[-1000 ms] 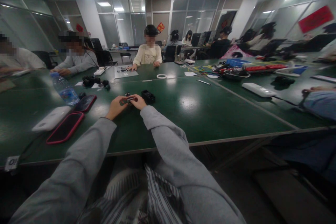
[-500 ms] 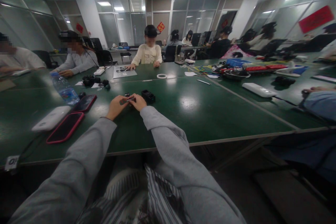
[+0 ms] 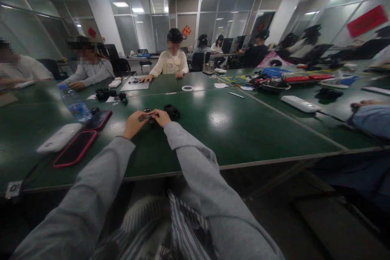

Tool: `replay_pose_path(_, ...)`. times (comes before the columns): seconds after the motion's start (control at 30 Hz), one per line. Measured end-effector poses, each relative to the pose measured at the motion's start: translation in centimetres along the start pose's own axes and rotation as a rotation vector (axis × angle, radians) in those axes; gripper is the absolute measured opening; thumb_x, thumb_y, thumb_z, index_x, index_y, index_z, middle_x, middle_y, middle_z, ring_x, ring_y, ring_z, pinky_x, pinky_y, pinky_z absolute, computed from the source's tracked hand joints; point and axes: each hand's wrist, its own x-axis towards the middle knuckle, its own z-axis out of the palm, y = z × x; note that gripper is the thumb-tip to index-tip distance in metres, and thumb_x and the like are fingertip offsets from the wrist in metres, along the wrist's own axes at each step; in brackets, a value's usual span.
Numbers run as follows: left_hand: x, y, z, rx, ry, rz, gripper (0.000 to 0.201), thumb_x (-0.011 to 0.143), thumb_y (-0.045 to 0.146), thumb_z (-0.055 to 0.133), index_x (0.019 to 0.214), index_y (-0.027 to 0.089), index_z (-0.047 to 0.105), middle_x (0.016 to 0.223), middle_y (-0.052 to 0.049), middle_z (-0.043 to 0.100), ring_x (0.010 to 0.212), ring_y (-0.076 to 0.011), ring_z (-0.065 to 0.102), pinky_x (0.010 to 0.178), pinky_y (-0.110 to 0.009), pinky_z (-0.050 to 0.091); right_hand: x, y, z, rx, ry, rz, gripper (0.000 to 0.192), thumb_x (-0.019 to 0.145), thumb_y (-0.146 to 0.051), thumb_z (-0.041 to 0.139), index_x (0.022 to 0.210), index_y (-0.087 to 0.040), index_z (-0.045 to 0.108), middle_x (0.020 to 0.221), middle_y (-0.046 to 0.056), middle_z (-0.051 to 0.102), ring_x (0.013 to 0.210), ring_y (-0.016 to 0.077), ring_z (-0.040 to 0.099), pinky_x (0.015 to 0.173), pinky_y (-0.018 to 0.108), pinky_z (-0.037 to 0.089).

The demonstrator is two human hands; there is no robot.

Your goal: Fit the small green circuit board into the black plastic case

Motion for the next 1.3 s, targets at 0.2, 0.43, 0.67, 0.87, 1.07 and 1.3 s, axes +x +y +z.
replay_pose_path(0.2,0.0,0.0,0.0,0.009,0.001,-0.007,0.020,0.078,0.024,0.063,0.098,0.023,0.065,0.084,-0.003,0.062,0.077,-0.0173,0.055,0.069,-0.029,0.042,0.2,0.1,-0.4,0.018,-0.035,0.008,0.032,0.081,-0.003,0.052,0.103,-0.020,0.068,0.092,0.002,0.069,0.090,0.0141,0.063,0.088,0.029,0.046)
replay_pose_path(0.43,0.1,-0.2,0.1,0.028,0.008,0.017,0.019,0.078,0.024,0.062,0.098,0.024,0.065,0.088,-0.004,0.063,0.084,-0.0192,0.058,0.073,-0.030,0.044,-0.5,-0.4,0.7,-0.073,0.043,-0.043,0.027,0.074,-0.026,0.071,0.099,-0.019,0.064,0.087,0.002,0.065,0.078,0.0143,0.059,0.077,0.028,0.047)
replay_pose_path(0.67,0.2,-0.3,0.3,0.025,0.004,0.025,0.018,0.080,0.026,0.060,0.097,0.024,0.064,0.089,-0.004,0.064,0.083,-0.0190,0.058,0.073,-0.030,0.044,-0.5,0.0,1.1,-0.140,0.095,-0.046,0.020,0.078,-0.033,0.068,0.095,-0.022,0.062,0.086,0.001,0.062,0.079,0.0146,0.058,0.074,0.027,0.046)
replay_pose_path(0.87,0.2,-0.3,0.3,0.040,-0.002,0.025,0.016,0.080,0.027,0.060,0.096,0.024,0.064,0.088,-0.004,0.064,0.082,-0.0185,0.058,0.071,-0.029,0.044,-0.4,0.2,0.7,-0.062,0.059,-0.035,0.015,0.081,-0.025,0.065,0.096,-0.023,0.065,0.090,0.000,0.065,0.081,0.0139,0.061,0.077,0.027,0.048)
replay_pose_path(1.07,0.2,-0.3,0.4,0.059,0.005,0.035,0.017,0.081,0.030,0.061,0.096,0.025,0.064,0.088,-0.004,0.064,0.083,-0.0189,0.058,0.074,-0.030,0.044,-0.2,0.1,0.3,0.009,0.029,-0.021,0.018,0.080,-0.013,0.062,0.096,-0.021,0.065,0.091,0.000,0.068,0.086,0.0139,0.063,0.084,0.029,0.049)
replay_pose_path(1.3,0.1,0.1,0.0,0.061,0.004,0.040,0.016,0.082,0.030,0.061,0.096,0.025,0.065,0.086,-0.003,0.063,0.081,-0.0185,0.057,0.071,-0.029,0.043,0.0,0.7,0.2,0.024,0.004,-0.019,0.025,0.080,-0.008,0.058,0.099,-0.022,0.066,0.099,0.000,0.068,0.092,0.0136,0.063,0.090,0.030,0.047)
